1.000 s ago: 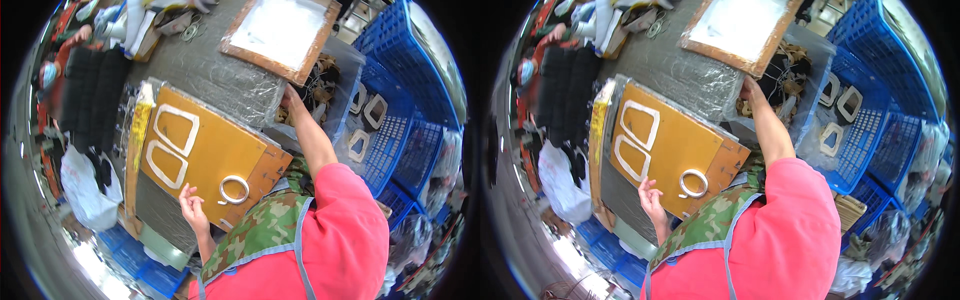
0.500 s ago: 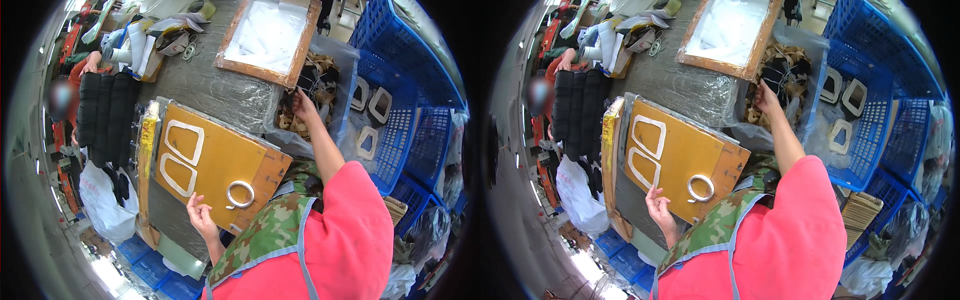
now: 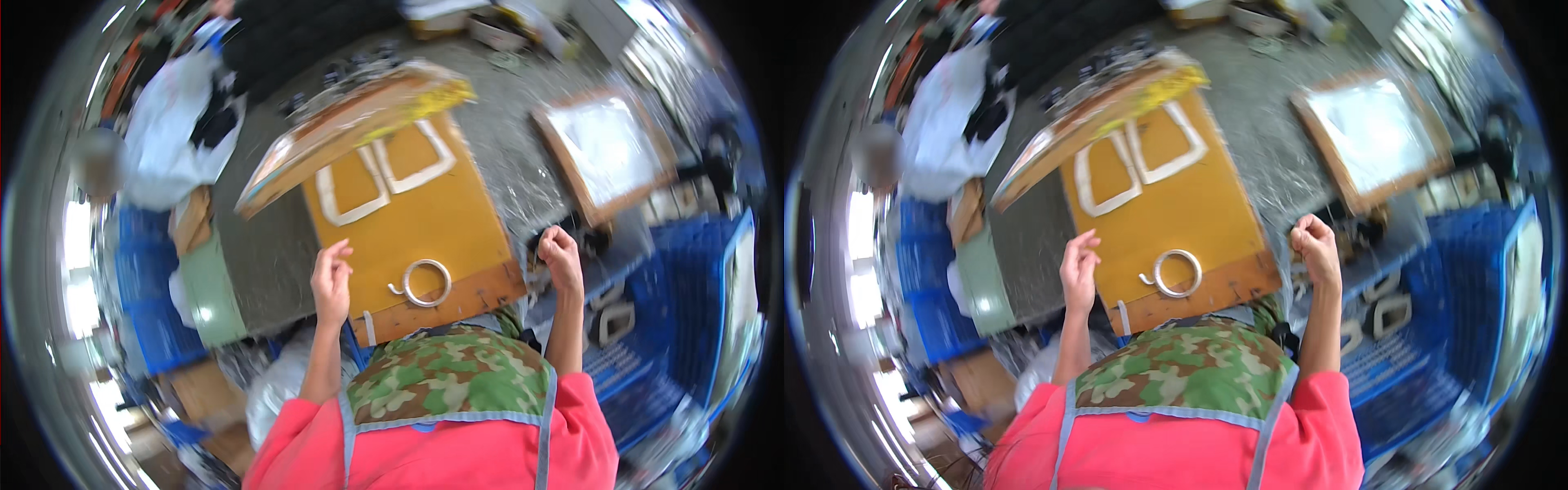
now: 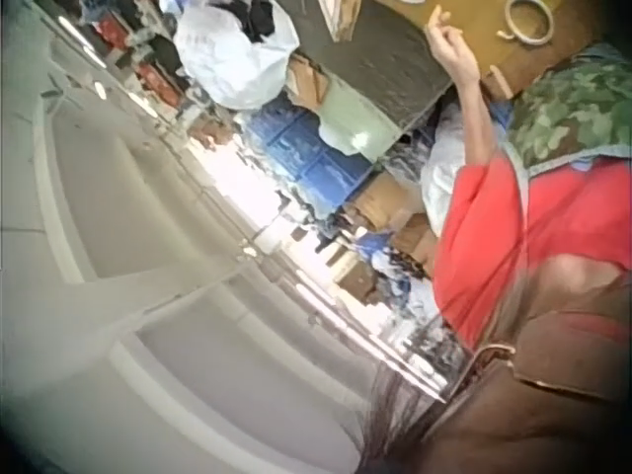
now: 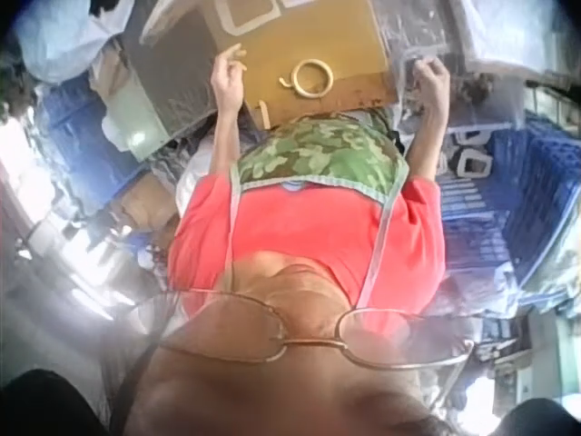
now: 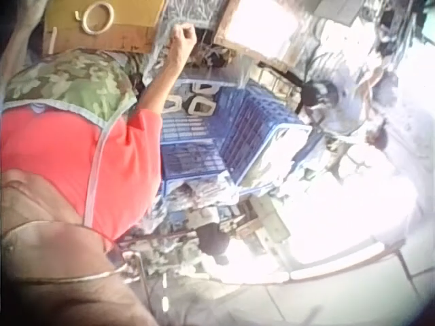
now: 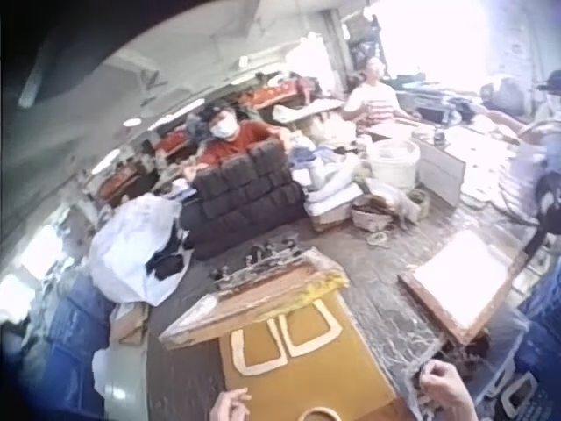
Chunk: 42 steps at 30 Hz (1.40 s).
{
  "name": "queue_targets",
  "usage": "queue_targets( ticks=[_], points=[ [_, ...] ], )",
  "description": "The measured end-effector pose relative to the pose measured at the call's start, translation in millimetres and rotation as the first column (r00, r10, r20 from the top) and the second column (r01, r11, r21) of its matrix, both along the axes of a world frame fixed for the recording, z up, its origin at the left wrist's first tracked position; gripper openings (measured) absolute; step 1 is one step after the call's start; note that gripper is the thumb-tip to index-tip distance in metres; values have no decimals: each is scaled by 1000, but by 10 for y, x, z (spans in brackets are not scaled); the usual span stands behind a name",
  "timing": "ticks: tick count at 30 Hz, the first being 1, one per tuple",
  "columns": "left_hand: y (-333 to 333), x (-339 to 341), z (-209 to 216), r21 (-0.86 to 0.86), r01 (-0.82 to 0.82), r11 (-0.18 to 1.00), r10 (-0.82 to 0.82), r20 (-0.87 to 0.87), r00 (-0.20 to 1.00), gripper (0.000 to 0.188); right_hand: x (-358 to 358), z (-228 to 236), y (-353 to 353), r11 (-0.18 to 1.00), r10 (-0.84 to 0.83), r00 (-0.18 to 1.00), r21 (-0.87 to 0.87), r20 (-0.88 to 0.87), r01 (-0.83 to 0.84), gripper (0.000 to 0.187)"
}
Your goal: Applying screen-printed patterns to shoe components using a manual screen-printing frame.
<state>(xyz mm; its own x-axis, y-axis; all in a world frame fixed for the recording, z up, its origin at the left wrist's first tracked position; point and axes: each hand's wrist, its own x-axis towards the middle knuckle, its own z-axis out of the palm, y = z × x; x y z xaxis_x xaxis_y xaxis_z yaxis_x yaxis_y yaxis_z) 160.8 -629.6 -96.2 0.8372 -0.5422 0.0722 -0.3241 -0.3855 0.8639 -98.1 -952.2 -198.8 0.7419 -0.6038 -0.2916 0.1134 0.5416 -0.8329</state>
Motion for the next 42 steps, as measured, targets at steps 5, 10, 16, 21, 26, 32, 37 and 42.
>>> queue_targets(
  ticks=[5,10,16,21,26,32,37,42],
  points=[
    [175,371,21,-74,-107,992,112,78,991,36,1172,928,87,715,-110,994,-696,-25,62,27],
    [133,595,-389,167,-139,976,63,393,917,45,2000,2056,269,2,-149,974,-985,171,173,39],
    [37,555,-735,432,-101,896,-141,493,859,49,2365,1538,164,45,-144,984,-994,-103,-97,33],
    [102,551,-784,546,-42,837,-189,359,914,41,1998,583,330,156,-95,979,-974,-180,-164,35],
    [44,582,-813,543,-48,839,-202,393,897,40,1999,176,315,280,-175,952,-939,-253,-198,29],
    [44,566,-831,545,0,838,-176,271,946,38,2091,156,394,252,-205,938,-941,-279,-225,33],
    [-27,571,-891,499,-19,866,-85,186,979,33,2096,154,387,276,-198,929,-927,-313,-253,37],
    [-66,597,-919,469,-12,883,-39,100,994,30,2087,124,371,293,-197,928,-922,-318,-253,39]
  ],
)
